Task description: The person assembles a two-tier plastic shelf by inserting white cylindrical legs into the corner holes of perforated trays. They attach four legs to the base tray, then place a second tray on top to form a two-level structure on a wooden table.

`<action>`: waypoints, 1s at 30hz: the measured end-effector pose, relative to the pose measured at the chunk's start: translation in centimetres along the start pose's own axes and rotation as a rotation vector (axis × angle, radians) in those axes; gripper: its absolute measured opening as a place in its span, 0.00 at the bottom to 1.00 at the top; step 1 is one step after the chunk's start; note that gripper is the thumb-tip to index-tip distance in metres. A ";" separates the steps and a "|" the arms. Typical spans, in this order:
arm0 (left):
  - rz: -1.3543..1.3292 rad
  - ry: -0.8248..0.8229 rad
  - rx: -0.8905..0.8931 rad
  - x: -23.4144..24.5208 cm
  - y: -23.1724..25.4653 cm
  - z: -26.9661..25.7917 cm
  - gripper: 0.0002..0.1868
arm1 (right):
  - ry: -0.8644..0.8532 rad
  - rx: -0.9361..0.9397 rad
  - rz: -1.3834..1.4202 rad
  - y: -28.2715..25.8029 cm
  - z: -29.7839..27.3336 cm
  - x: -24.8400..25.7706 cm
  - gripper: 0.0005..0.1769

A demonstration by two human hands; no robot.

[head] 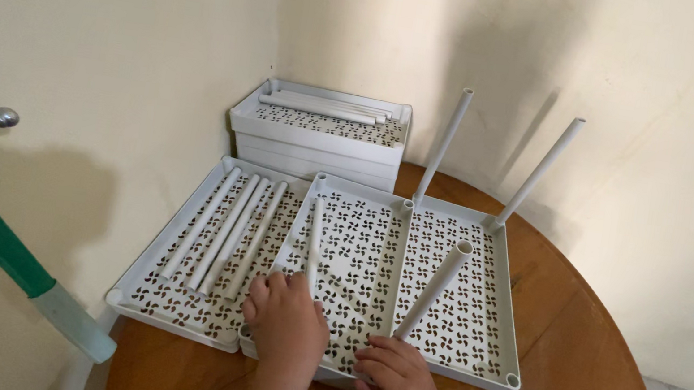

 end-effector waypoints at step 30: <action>-1.141 0.456 -0.964 -0.3 6.5 -7.8 0.17 | 0.497 -0.068 0.477 3.5 -4.1 3.8 0.38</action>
Point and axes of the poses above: each hand's wrist, its own z-axis towards the middle knuckle, its own x-axis out of the back of the hand, y = z × x, the point moved 5 cm from there along z, towards the middle knuckle, and after that the axes turned 6 degrees about y, right-handed, at the moved point
